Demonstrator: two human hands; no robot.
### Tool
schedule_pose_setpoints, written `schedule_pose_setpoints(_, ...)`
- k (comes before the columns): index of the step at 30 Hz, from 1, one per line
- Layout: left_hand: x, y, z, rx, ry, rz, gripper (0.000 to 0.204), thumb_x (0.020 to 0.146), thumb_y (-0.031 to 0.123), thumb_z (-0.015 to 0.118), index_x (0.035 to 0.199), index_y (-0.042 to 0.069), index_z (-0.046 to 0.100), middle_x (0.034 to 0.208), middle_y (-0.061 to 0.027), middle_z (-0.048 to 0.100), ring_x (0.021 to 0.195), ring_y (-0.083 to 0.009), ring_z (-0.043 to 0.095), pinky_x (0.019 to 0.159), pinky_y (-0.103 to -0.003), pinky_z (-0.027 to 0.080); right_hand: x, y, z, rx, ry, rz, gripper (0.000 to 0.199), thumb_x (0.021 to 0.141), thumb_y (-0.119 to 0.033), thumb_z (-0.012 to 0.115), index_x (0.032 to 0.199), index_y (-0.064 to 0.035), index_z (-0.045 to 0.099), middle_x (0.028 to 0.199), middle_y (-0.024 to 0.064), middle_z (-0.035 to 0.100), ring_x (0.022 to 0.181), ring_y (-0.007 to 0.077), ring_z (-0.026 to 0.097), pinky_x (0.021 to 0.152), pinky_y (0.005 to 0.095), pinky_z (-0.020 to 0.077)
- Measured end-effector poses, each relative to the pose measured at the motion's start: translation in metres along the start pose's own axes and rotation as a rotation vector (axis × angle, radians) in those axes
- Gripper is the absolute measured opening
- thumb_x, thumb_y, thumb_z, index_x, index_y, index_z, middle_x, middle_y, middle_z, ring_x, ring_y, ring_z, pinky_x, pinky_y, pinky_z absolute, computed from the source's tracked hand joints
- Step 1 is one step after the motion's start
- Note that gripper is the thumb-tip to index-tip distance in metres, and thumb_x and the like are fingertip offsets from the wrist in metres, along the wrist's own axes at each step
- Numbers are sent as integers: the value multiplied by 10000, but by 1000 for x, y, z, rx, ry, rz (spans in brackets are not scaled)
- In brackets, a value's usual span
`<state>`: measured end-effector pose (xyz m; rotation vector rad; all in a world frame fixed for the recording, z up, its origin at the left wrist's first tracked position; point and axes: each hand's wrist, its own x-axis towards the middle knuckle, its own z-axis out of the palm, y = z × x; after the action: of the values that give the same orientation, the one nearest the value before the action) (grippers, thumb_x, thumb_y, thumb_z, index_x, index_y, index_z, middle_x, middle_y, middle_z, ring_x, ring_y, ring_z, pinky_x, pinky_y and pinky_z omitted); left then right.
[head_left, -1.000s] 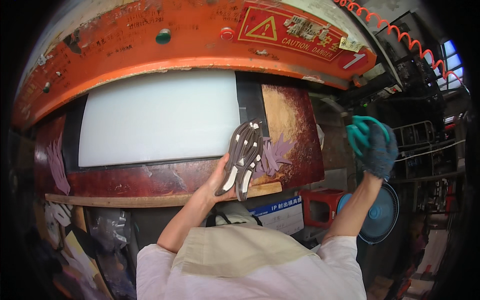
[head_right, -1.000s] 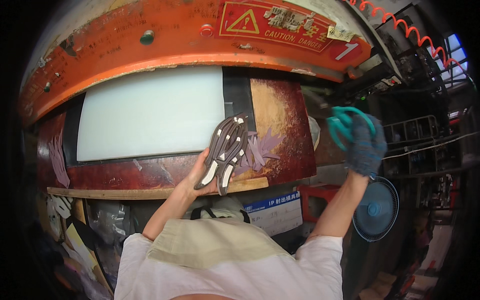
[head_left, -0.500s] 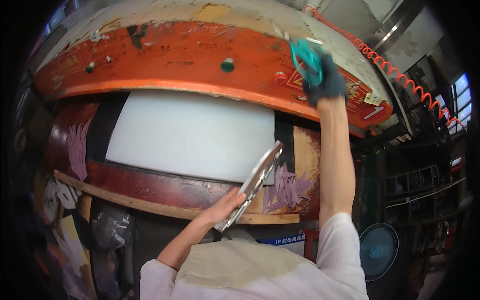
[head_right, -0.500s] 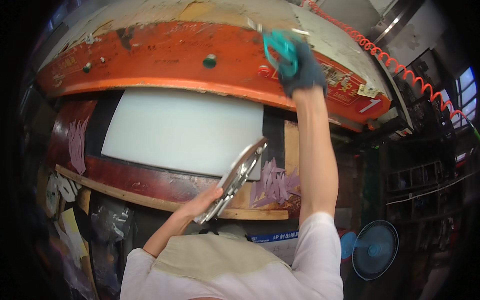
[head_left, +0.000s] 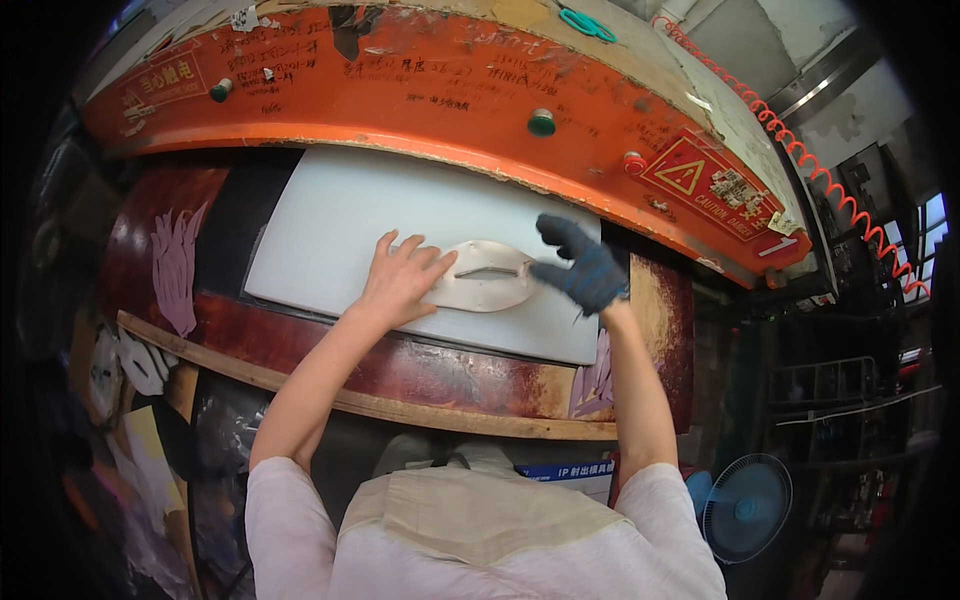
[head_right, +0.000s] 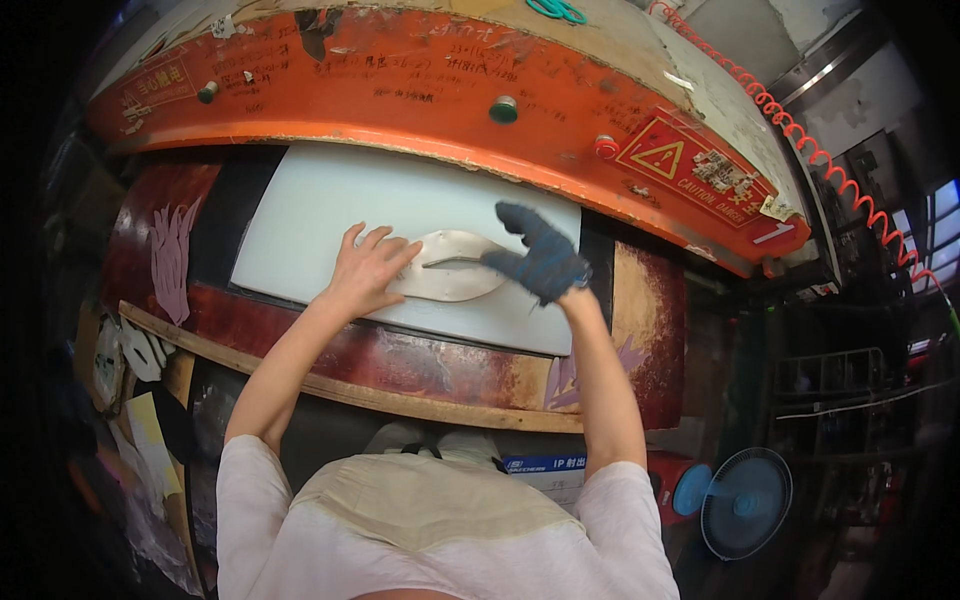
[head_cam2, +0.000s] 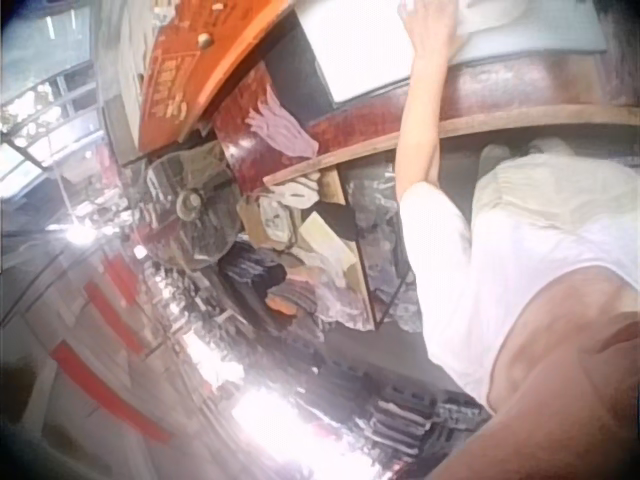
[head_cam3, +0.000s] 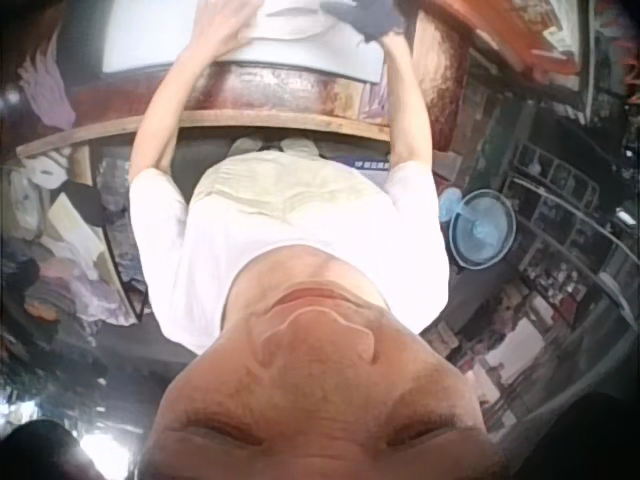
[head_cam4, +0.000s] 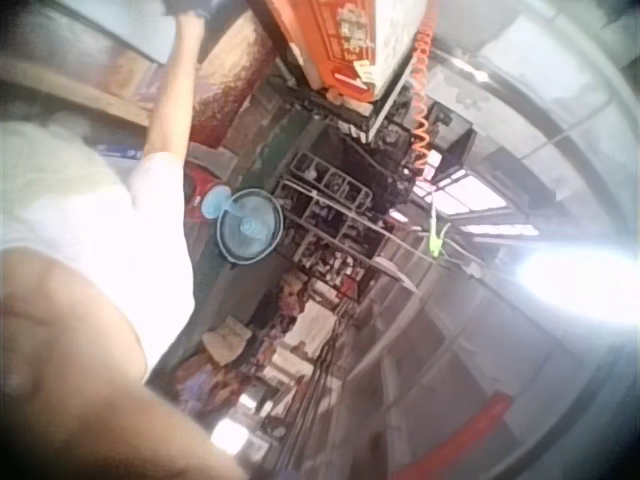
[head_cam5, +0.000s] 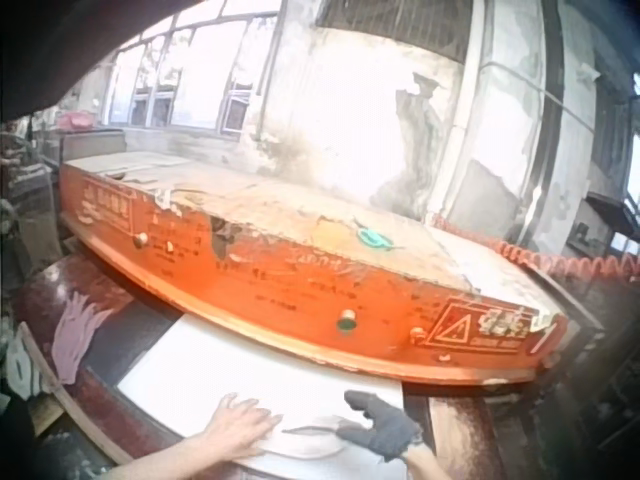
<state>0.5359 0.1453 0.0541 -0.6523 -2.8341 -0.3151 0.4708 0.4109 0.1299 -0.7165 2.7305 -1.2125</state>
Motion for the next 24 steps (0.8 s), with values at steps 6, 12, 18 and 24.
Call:
schedule_pose_setpoints(6,-29,-2,6,-350,258,-138,618,743,276,749,1308,128,549,1343,-125,517,1303,-335,412,1090,-466,282,-6,-17,56,-691,-296,-111,1053,575,-557,809,1432,-102,401,1473,210,361,1380,368,321,1129,480,270)
schedule_pose_setpoints(12,-164,-69,-31,-167,302,-499,457,761,196,727,1189,77,618,1320,-149,531,1230,-351,480,1014,-443,383,26,-29,102,-908,-460,-226,1178,528,-632,775,1489,-143,300,1525,221,271,1425,384,227,1151,557,142)
schedule_pose_setpoints(18,-327,-42,-25,-176,461,-1040,335,788,156,703,1104,59,651,1213,-126,596,1132,-325,549,944,-402,449,50,-18,106,-835,-540,-409,1157,496,-576,823,1423,-54,368,1365,221,466,1258,390,441,1049,521,326)
schedule_pose_setpoints(24,-432,63,23,-287,388,-1550,288,829,215,670,1092,99,667,1184,-71,623,1092,-265,594,906,-368,482,49,-1,107,-738,-358,-766,1053,456,-403,826,1322,41,423,1111,242,601,993,426,573,862,500,471)
